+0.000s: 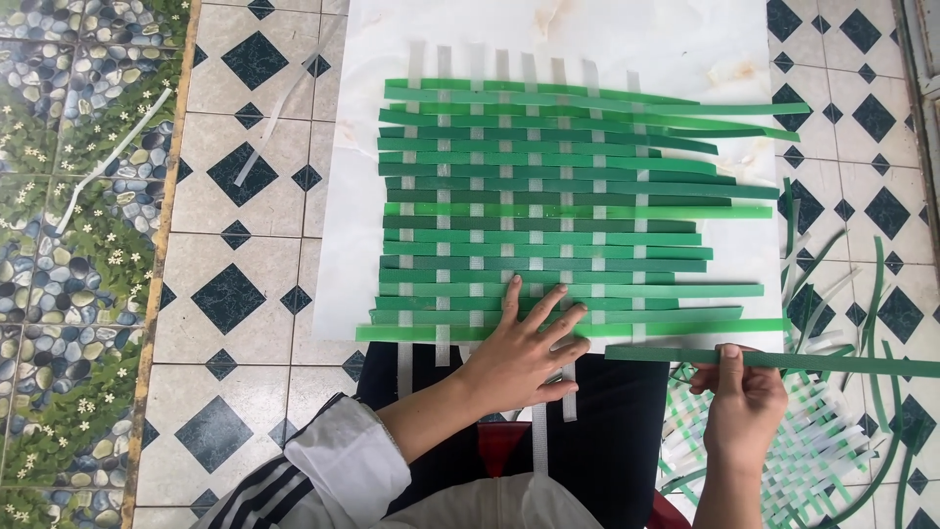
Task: A person is weaving green plastic strips into a rectangular mat pattern on a white surface.
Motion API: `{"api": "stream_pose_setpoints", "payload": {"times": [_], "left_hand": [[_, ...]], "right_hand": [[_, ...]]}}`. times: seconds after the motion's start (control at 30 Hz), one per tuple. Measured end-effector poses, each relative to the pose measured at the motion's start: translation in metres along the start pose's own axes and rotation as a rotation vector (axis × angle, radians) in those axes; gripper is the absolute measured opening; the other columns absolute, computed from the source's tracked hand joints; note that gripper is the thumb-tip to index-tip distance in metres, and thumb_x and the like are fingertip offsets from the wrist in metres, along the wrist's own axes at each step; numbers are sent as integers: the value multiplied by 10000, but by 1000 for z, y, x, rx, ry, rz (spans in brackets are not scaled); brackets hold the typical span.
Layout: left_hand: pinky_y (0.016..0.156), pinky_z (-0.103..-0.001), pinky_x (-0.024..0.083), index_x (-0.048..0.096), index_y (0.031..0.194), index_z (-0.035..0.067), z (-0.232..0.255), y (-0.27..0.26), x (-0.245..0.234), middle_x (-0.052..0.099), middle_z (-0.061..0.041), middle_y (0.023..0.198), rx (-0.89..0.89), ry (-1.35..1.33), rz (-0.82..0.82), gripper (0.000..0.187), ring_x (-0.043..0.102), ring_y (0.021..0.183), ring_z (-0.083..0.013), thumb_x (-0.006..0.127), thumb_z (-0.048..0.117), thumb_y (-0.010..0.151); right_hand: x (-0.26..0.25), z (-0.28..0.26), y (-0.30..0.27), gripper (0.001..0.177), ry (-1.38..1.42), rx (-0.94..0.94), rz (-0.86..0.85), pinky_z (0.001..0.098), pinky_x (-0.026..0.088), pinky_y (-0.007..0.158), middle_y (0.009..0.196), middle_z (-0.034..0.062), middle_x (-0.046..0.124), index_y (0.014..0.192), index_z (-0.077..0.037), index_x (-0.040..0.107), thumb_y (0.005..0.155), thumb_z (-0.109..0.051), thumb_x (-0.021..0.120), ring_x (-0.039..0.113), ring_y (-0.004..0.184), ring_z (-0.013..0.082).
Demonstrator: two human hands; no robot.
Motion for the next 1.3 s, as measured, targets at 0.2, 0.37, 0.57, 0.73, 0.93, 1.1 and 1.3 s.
{"api": "stream_pose_setpoints", "payload": {"times": [0.2,0.37,0.57,0.73,0.93,1.1,1.3], "left_hand": [[1042,-794,233,612,1249,224,0,-2,4,425,-129,1463,4,-10,-59,533,308,1421,-398,534,598,877],[1046,-796,224,607,1278,233,1,-3,5,410,-125,1482,9,-9,-90,549,293,1428,-397,518,602,882],[1041,-788,242,621,1278,249,2,-3,-1,427,-122,1470,9,10,-68,542,313,1417,-392,500,607,890],[1045,-786,240,612,1282,235,1,-3,0,419,-118,1474,13,1,-77,543,302,1422,-386,506,599,893],[1031,-793,265,641,1206,204,1,-2,-4,451,-115,1432,14,-35,-18,457,339,1401,-384,589,528,888],[1033,-796,264,687,1163,207,-1,1,-9,483,-100,1405,10,-76,24,380,362,1383,-371,588,476,914],[1066,-794,217,679,1211,233,-4,-4,-9,450,-87,1458,55,-85,44,386,352,1401,-366,556,480,941]], "right_hand": [[-1,7,-3,271,40,50,-24,325,474,564,668,115,594,927,-8,570,1123,-188,516,532,537,169],[1,9,-8,429,-36,54,-28,328,471,598,625,123,589,793,23,617,1129,-221,511,548,557,179],[12,45,0,281,370,120,-74,301,468,600,655,147,596,895,-25,489,1091,-222,537,544,545,193],[17,60,5,343,499,159,-107,237,504,574,682,113,640,829,-13,618,1098,-208,531,580,552,161],[20,53,8,286,542,186,-150,241,472,538,647,102,624,873,-42,625,1079,-222,543,546,517,159],[21,56,11,253,577,205,-154,239,453,538,653,96,630,911,-50,631,1064,-239,562,536,517,162],[25,44,6,245,585,204,-133,238,465,531,658,96,628,894,-57,623,1065,-220,559,537,515,158]]}}
Point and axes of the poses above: each hand's wrist, its own y-axis towards the middle knuckle, its own x-axis out of the palm, z = x × y, the point moved 7 cm from there along y, towards the middle knuckle
